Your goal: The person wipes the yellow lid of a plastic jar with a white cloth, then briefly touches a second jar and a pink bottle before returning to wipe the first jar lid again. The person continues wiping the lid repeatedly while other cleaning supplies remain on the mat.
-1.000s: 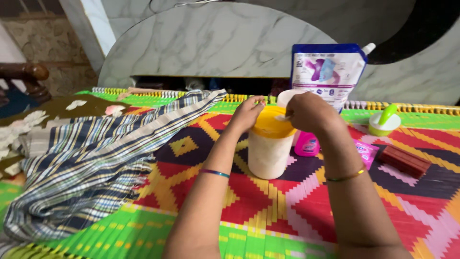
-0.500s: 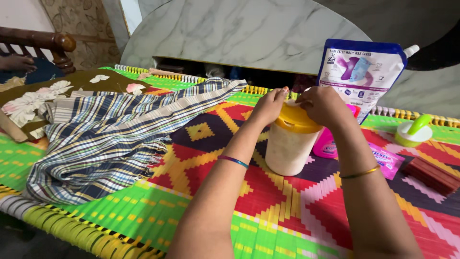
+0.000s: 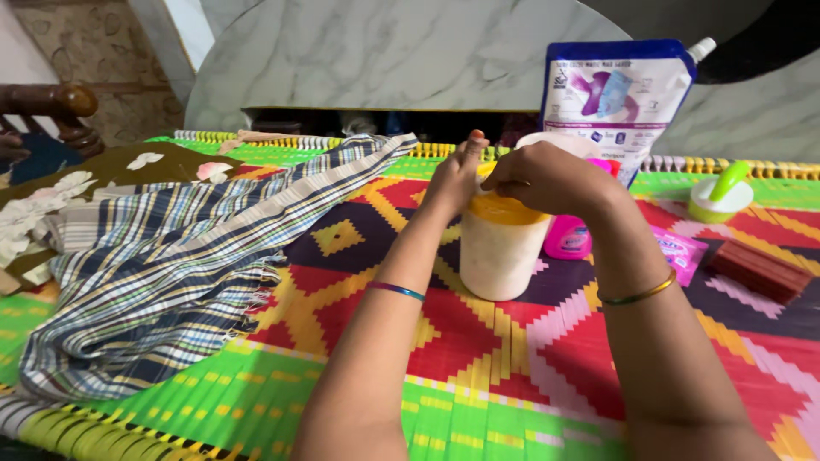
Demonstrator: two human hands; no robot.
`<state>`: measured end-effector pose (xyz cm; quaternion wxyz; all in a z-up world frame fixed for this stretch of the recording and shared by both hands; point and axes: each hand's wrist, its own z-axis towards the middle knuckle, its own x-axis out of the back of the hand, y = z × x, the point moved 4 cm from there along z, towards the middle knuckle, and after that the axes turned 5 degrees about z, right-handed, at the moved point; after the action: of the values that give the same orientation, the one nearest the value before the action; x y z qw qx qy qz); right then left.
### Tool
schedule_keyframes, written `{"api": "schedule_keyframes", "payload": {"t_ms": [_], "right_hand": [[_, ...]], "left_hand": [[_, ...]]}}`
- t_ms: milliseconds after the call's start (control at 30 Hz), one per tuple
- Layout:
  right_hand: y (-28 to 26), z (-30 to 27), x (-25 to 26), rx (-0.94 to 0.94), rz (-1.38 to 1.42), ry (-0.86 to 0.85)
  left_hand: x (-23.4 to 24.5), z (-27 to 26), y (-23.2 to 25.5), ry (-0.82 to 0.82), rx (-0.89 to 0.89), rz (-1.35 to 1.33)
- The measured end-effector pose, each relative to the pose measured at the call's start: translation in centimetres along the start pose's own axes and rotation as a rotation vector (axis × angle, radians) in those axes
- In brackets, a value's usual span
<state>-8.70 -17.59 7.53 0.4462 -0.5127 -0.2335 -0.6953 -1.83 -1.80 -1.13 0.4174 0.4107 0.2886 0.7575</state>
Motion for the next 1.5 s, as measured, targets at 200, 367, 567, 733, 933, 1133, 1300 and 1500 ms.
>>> {"api": "schedule_keyframes", "payload": {"t_ms": [200,367,567,733,933,1133,1300,1500], "right_hand": [[0.1,-0.4,0.0,0.026,0.061,0.043],[2.6,1.0,-1.4,0.135,0.058,0.272],[6.0,-0.9,0.5,-0.258,-0.158,0.095],[2.8,-3.0,2.4,-0.288,-0.153,0.007],[-0.3,-1.0,1.1,-0.034,0.008,0.041],[2.8,1.0,-1.2,0.009,-0.035,0.194],[5.0,0.5,0.0,-0.210,-0.177,0.140],[2.4,-2.7,2.3,-0.327,-0.157,0.014]], "left_hand": [[0.4,-0.2,0.0,0.000,0.021,0.011],[0.5,-0.3,0.1,-0.007,0.015,0.007],[0.3,-0.1,0.2,-0.010,0.040,0.072],[0.4,-0.2,0.3,0.005,-0.007,0.062],[0.6,-0.3,0.6,0.009,-0.001,0.039],[0.3,-0.3,0.4,-0.019,0.053,0.076],[0.3,-0.3,0.8,0.002,0.013,0.086],[0.7,-0.6,1.2,-0.018,0.046,0.087]]}}
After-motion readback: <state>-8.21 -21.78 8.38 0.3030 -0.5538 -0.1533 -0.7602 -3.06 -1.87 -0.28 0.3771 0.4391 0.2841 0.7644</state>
